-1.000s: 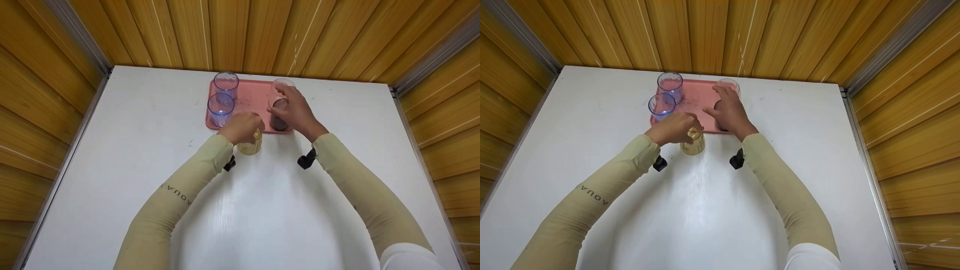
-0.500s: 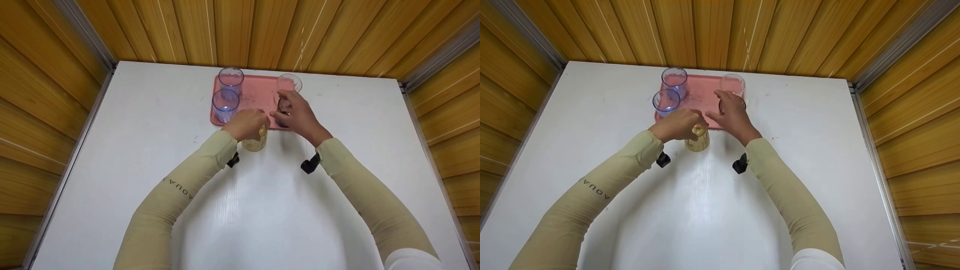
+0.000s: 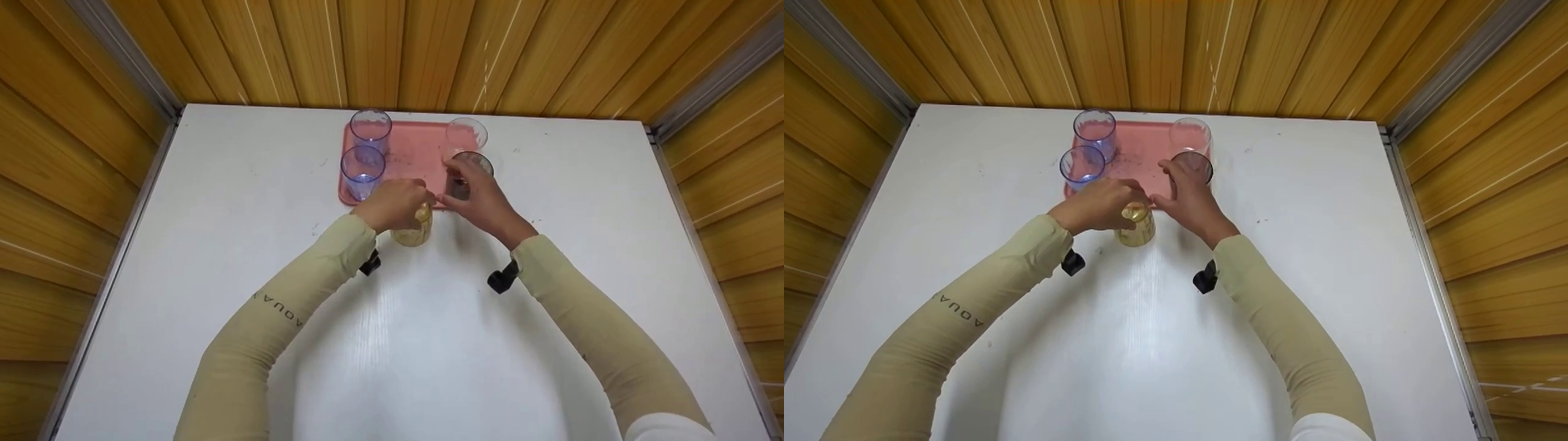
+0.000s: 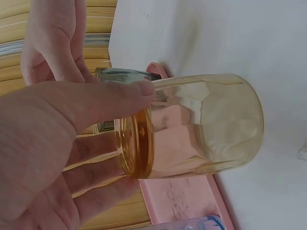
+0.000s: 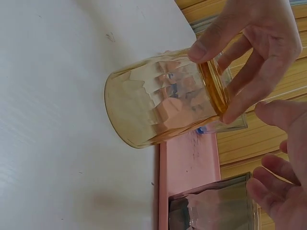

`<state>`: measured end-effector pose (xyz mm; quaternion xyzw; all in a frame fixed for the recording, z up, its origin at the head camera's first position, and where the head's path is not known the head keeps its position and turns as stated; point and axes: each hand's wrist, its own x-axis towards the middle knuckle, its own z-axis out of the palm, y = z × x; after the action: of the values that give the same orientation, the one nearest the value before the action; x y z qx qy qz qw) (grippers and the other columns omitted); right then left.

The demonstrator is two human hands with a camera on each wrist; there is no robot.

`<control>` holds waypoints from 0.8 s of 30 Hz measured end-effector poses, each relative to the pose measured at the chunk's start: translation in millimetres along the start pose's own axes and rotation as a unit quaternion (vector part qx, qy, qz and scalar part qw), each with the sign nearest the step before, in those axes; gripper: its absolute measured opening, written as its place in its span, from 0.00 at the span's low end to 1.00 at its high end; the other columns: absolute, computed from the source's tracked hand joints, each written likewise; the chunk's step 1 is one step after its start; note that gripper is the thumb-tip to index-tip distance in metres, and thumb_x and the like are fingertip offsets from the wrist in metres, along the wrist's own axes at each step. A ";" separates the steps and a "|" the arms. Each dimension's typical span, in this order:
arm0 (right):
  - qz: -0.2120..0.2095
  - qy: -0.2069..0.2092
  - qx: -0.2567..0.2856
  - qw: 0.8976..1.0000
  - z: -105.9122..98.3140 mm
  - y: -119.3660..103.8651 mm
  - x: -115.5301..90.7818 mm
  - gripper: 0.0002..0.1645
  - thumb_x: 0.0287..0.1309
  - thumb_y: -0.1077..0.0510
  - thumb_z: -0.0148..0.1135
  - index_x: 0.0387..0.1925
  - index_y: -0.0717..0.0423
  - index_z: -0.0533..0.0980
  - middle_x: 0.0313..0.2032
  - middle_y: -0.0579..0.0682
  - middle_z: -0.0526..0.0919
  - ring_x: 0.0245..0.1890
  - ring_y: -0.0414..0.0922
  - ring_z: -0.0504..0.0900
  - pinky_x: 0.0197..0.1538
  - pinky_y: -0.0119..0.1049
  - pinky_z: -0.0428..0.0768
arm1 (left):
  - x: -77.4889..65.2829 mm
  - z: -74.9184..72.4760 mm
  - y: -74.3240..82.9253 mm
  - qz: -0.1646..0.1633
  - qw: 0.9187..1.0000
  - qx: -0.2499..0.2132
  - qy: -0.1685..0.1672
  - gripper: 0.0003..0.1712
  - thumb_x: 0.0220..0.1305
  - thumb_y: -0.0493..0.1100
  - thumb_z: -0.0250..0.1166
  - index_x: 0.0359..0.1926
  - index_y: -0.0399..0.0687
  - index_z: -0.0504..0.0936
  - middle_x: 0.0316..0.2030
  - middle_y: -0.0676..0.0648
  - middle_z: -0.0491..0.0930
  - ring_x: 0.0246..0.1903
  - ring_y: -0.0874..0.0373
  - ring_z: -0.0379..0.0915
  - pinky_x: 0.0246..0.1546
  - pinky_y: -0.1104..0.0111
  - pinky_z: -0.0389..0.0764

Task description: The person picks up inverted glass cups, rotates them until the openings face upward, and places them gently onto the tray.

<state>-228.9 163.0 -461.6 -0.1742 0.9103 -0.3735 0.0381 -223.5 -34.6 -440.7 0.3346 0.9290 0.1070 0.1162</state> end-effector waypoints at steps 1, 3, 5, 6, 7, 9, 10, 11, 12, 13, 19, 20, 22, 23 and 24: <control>-0.001 -0.001 -0.001 1.000 0.4 0.1 -1.3 0.38 0.57 0.52 0.68 0.67 0.42 0.64 0.61 0.46 0.71 0.63 0.45 0.70 0.66 0.45 0.73 | -0.3 0.2 -0.4 0.000 1.000 -0.003 0.001 0.27 0.51 0.45 0.75 0.55 0.54 0.82 0.50 0.48 0.82 0.49 0.53 0.80 0.55 0.58 0.80; 0.000 -0.005 -0.004 1.000 1.0 0.1 -3.7 0.39 0.57 0.52 0.68 0.68 0.42 0.64 0.61 0.46 0.70 0.64 0.44 0.68 0.67 0.46 0.72 | -0.8 0.7 -1.1 0.002 1.000 -0.008 0.001 0.28 0.50 0.44 0.76 0.55 0.55 0.82 0.51 0.48 0.82 0.49 0.53 0.80 0.55 0.58 0.80; 0.000 -0.009 -0.007 1.000 1.3 0.0 -5.7 0.39 0.56 0.51 0.69 0.67 0.41 0.64 0.61 0.46 0.71 0.65 0.43 0.67 0.68 0.47 0.70 | -1.4 1.0 -1.6 0.002 1.000 -0.011 -0.003 0.29 0.50 0.43 0.76 0.55 0.56 0.82 0.52 0.49 0.82 0.50 0.53 0.79 0.56 0.59 0.80; -0.002 -0.010 -0.006 1.000 1.5 -0.1 -6.5 0.39 0.56 0.51 0.69 0.67 0.42 0.64 0.61 0.47 0.71 0.65 0.44 0.67 0.68 0.48 0.70 | -1.4 1.1 -1.8 0.002 1.000 -0.011 -0.006 0.29 0.50 0.43 0.76 0.56 0.56 0.82 0.52 0.49 0.81 0.51 0.53 0.79 0.56 0.59 0.80; -0.002 -0.011 -0.004 1.000 1.6 -0.1 -7.6 0.39 0.56 0.51 0.69 0.67 0.42 0.64 0.61 0.47 0.71 0.65 0.44 0.67 0.69 0.49 0.69 | -1.5 1.1 -1.8 0.003 1.000 -0.010 -0.008 0.29 0.50 0.42 0.76 0.56 0.56 0.82 0.52 0.49 0.81 0.51 0.53 0.79 0.56 0.60 0.80; -0.003 -0.011 0.002 1.000 2.0 0.6 -9.6 0.39 0.55 0.51 0.70 0.67 0.43 0.64 0.61 0.47 0.71 0.65 0.44 0.67 0.68 0.50 0.70 | -1.6 0.6 -1.5 0.004 1.000 -0.008 -0.011 0.29 0.50 0.41 0.76 0.56 0.55 0.81 0.53 0.49 0.81 0.51 0.53 0.78 0.56 0.60 0.80; -0.005 -0.012 0.004 1.000 2.6 1.0 -10.6 0.40 0.54 0.51 0.70 0.67 0.43 0.64 0.61 0.48 0.72 0.65 0.44 0.68 0.68 0.50 0.70 | -1.9 0.6 -1.5 0.004 1.000 -0.007 -0.011 0.29 0.50 0.41 0.76 0.56 0.55 0.81 0.53 0.49 0.81 0.52 0.53 0.78 0.56 0.60 0.80; -0.008 -0.013 0.007 1.000 3.3 1.2 -11.5 0.40 0.54 0.51 0.70 0.67 0.44 0.64 0.60 0.48 0.72 0.64 0.44 0.68 0.68 0.50 0.71 | -2.2 0.7 -1.5 0.005 1.000 -0.006 -0.011 0.29 0.50 0.41 0.76 0.56 0.54 0.81 0.53 0.49 0.81 0.52 0.53 0.78 0.56 0.60 0.80; -0.010 -0.014 0.010 1.000 4.2 1.6 -12.5 0.40 0.54 0.51 0.71 0.67 0.44 0.65 0.60 0.48 0.72 0.64 0.44 0.69 0.67 0.50 0.71 | -2.6 0.7 -1.4 0.007 1.000 -0.006 -0.011 0.29 0.50 0.41 0.76 0.56 0.54 0.81 0.53 0.49 0.81 0.52 0.53 0.78 0.57 0.60 0.80; -0.010 -0.016 0.013 1.000 4.9 1.7 -13.5 0.41 0.53 0.51 0.71 0.67 0.45 0.65 0.60 0.48 0.72 0.64 0.44 0.69 0.68 0.50 0.71 | -3.2 0.6 -1.3 0.009 1.000 -0.006 -0.009 0.29 0.50 0.41 0.76 0.56 0.54 0.81 0.53 0.49 0.81 0.52 0.53 0.78 0.57 0.60 0.79; -0.006 -0.030 0.031 0.999 10.2 2.1 -16.0 0.42 0.51 0.51 0.73 0.67 0.47 0.65 0.59 0.50 0.73 0.61 0.52 0.74 0.64 0.49 0.74 | -8.0 -1.2 -1.5 0.014 1.000 -0.010 -0.005 0.29 0.49 0.39 0.76 0.55 0.52 0.81 0.53 0.48 0.81 0.52 0.53 0.78 0.56 0.60 0.80; -0.004 -0.035 0.031 0.999 11.1 2.1 -16.3 0.43 0.51 0.51 0.73 0.67 0.47 0.65 0.59 0.51 0.73 0.60 0.53 0.75 0.63 0.49 0.75 | -9.0 -1.9 -1.5 0.014 1.000 -0.014 -0.006 0.29 0.50 0.39 0.75 0.55 0.52 0.81 0.53 0.48 0.81 0.52 0.53 0.78 0.56 0.59 0.80; 0.004 -0.043 0.031 0.999 12.8 1.7 -17.1 0.44 0.50 0.51 0.74 0.67 0.46 0.64 0.59 0.50 0.72 0.60 0.53 0.75 0.63 0.48 0.76 | -10.8 -3.7 -1.3 0.011 1.000 -0.021 -0.007 0.29 0.50 0.39 0.75 0.56 0.52 0.81 0.53 0.48 0.81 0.52 0.52 0.78 0.56 0.58 0.80; 0.008 -0.048 0.031 0.998 13.5 1.5 -17.8 0.44 0.50 0.51 0.74 0.67 0.45 0.64 0.59 0.50 0.72 0.61 0.53 0.74 0.64 0.48 0.75 | -11.8 -4.8 -1.2 0.011 1.000 -0.024 -0.008 0.29 0.50 0.39 0.75 0.56 0.51 0.81 0.53 0.47 0.81 0.53 0.52 0.78 0.57 0.58 0.80; 0.011 -0.050 0.030 0.998 14.2 1.3 -18.5 0.44 0.49 0.50 0.74 0.67 0.45 0.64 0.59 0.50 0.72 0.61 0.53 0.74 0.64 0.47 0.75 | -12.9 -5.8 -1.1 0.011 1.000 -0.025 -0.007 0.29 0.50 0.39 0.75 0.56 0.51 0.81 0.54 0.47 0.80 0.53 0.52 0.78 0.57 0.58 0.79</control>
<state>-209.1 160.8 -473.8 -0.1817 0.8975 -0.3909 0.0927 -216.1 -44.4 -433.6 0.3424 0.9216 0.1288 0.1299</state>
